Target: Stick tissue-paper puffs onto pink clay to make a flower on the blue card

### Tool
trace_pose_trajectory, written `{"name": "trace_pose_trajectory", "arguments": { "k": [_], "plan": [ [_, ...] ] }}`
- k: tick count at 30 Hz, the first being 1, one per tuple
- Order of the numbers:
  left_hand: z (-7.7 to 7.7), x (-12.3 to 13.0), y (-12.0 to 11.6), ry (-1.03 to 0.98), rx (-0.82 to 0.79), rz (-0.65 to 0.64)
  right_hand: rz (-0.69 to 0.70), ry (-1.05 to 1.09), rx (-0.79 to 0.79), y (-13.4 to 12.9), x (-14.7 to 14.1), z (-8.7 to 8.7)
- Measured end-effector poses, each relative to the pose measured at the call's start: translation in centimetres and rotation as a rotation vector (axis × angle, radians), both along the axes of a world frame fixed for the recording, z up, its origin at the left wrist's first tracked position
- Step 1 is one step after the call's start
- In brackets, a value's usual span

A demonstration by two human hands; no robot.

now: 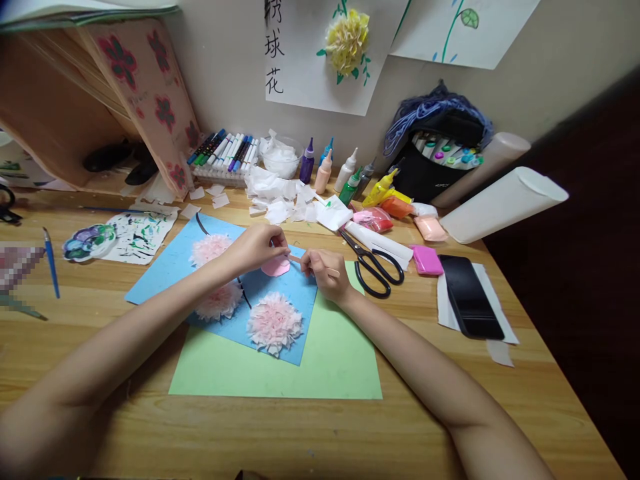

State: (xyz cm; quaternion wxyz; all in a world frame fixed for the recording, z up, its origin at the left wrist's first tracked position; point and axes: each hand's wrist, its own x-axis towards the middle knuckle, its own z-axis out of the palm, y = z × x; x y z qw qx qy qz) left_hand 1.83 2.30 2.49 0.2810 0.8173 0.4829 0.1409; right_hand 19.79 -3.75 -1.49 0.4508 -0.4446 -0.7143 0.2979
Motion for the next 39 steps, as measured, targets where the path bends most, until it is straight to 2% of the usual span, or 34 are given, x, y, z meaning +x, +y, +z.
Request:
{"name": "trace_pose_trajectory", "arguments": {
  "k": [4,9,14,19,22,25,30,34,37,39],
  "plan": [
    [0.3,-0.1,0.0,0.037,0.026,0.084,0.017,-0.027,-0.020,0.2,0.0,-0.1],
    [0.3,-1.4,1.1,0.152,0.090,0.204,0.039,-0.009,-0.053,0.4,0.0,-0.1],
    [-0.4,-2.5,2.4,0.195,-0.052,0.182,0.039,0.014,-0.068,0.6,-0.2,-0.1],
    [-0.9,-2.7,2.9,0.171,-0.074,0.167,0.033,0.036,-0.073,0.9,-0.5,-0.2],
    [-1.1,-2.7,3.0,0.175,-0.061,0.165,0.032,0.024,-0.084,1.5,-0.8,0.7],
    [-1.2,-2.8,3.1,0.179,-0.056,0.158,0.100,-0.074,-0.092,2.7,-1.6,2.5],
    [-1.2,-2.9,3.2,0.167,-0.037,0.134,0.191,-0.226,-0.240,5.7,-3.7,5.5],
    [-1.3,-2.9,3.1,0.161,-0.038,0.126,0.236,-0.253,-0.296,7.0,-4.3,5.9],
    [-1.4,-2.9,3.3,0.158,-0.041,0.129,0.237,-0.183,-0.281,6.2,-3.4,5.6],
    [-1.5,-2.9,3.4,0.159,-0.044,0.130,0.184,-0.099,-0.272,5.3,-2.5,5.2]
  ]
}}
